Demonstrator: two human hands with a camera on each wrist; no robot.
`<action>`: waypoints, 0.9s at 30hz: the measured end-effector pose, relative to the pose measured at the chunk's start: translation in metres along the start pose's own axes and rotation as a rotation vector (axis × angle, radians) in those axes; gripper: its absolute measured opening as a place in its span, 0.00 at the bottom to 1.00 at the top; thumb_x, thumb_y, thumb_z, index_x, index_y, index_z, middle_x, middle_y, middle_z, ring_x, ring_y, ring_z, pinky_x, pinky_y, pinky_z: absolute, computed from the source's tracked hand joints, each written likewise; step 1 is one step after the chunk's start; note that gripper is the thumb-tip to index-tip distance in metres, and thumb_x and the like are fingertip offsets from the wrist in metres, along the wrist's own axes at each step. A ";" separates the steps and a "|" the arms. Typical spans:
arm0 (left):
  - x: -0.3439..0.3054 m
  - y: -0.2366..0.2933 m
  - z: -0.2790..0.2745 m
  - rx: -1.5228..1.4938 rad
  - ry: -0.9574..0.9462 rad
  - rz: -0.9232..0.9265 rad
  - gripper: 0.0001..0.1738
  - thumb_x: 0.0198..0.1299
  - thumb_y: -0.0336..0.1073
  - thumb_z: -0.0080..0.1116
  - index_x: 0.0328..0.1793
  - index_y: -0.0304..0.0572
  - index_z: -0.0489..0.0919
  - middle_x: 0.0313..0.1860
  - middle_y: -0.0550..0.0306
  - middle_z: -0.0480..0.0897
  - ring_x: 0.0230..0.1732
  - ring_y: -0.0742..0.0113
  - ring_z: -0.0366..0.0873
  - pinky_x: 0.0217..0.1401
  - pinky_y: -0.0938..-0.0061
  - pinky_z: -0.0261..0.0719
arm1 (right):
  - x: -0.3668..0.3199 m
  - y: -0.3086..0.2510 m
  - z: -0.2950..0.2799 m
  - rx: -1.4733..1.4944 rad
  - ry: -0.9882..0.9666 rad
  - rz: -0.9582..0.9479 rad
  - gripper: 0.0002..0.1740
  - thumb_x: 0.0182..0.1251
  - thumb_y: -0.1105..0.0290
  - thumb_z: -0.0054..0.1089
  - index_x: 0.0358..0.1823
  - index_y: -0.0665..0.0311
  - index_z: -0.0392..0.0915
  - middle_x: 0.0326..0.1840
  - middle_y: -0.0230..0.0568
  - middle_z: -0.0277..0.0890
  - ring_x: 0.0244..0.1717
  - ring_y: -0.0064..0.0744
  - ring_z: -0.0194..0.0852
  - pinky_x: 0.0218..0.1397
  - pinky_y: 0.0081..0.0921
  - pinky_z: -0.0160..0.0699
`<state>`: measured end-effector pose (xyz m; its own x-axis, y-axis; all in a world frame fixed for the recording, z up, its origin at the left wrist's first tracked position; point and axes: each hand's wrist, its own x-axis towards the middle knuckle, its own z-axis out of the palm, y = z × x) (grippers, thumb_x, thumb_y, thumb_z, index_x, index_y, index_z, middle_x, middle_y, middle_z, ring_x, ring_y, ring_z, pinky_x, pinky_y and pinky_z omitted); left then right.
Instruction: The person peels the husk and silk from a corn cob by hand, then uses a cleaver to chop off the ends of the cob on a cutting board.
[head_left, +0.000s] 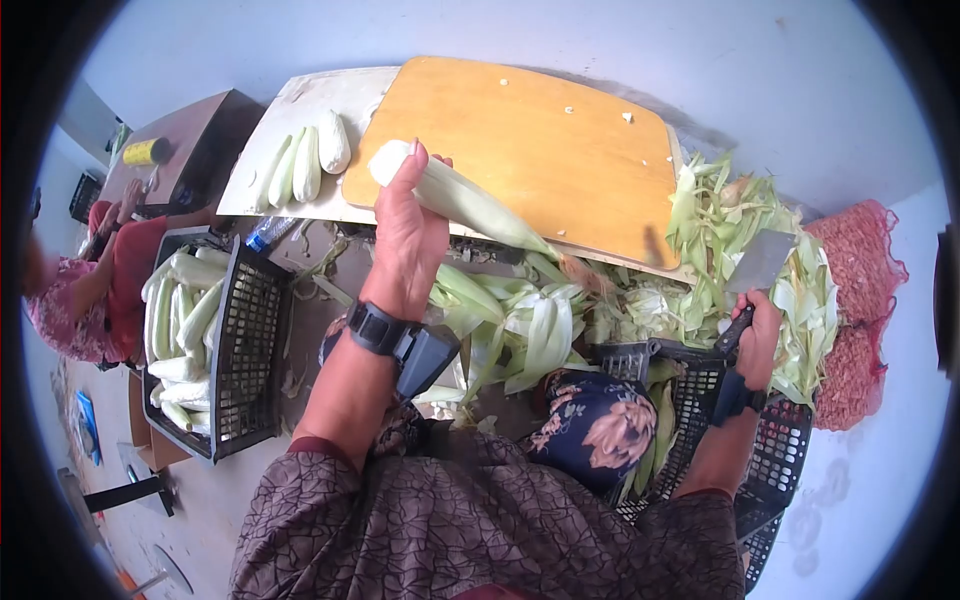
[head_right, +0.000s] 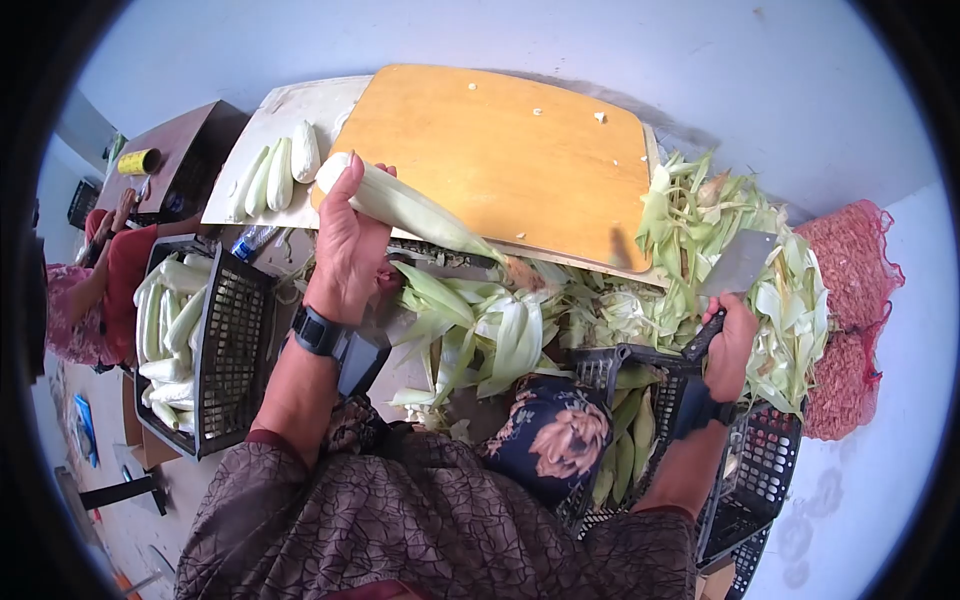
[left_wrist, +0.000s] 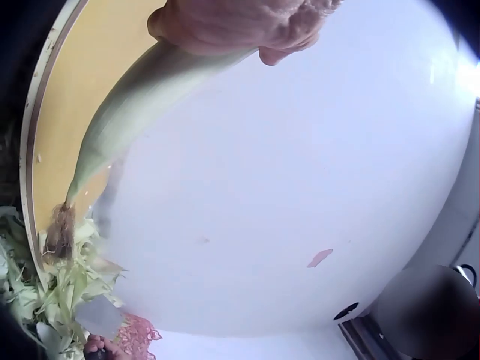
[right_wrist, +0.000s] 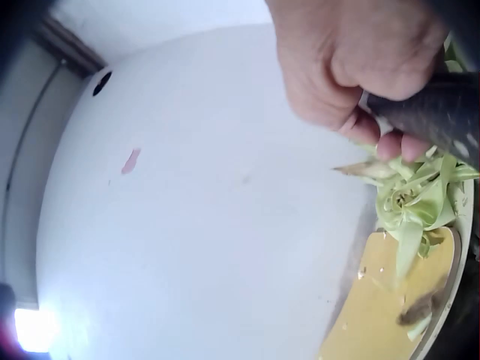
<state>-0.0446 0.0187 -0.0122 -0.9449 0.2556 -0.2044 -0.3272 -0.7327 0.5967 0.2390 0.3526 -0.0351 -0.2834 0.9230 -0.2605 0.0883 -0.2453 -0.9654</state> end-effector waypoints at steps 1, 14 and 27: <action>0.007 0.000 -0.002 0.000 -0.004 -0.004 0.18 0.55 0.38 0.60 0.48 0.43 0.68 0.37 0.57 0.73 0.44 0.65 0.71 0.52 0.66 0.67 | -0.003 0.001 -0.001 0.002 0.005 -0.001 0.04 0.57 0.73 0.53 0.29 0.67 0.71 0.20 0.37 0.70 0.18 0.24 0.66 0.20 0.17 0.69; 0.112 -0.034 -0.014 -0.116 -0.082 -0.109 0.19 0.61 0.43 0.50 0.53 0.41 0.66 0.52 0.54 0.72 0.57 0.58 0.66 0.65 0.62 0.60 | -0.079 0.001 0.103 -0.155 -0.567 0.019 0.08 0.59 0.75 0.49 0.38 0.73 0.69 0.31 0.43 0.76 0.25 0.22 0.71 0.27 0.17 0.75; 0.113 -0.034 -0.060 0.348 -0.157 -0.215 0.22 0.52 0.23 0.57 0.54 0.40 0.67 0.44 0.56 0.74 0.47 0.64 0.73 0.52 0.68 0.72 | -0.080 0.050 0.116 -0.486 -0.459 0.035 0.13 0.68 0.65 0.46 0.49 0.64 0.65 0.23 0.37 0.70 0.14 0.20 0.65 0.16 0.17 0.67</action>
<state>-0.1401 0.0342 -0.1023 -0.8346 0.4916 -0.2484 -0.4707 -0.4025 0.7851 0.1549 0.2319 -0.0635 -0.6405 0.6709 -0.3737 0.4944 -0.0120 -0.8691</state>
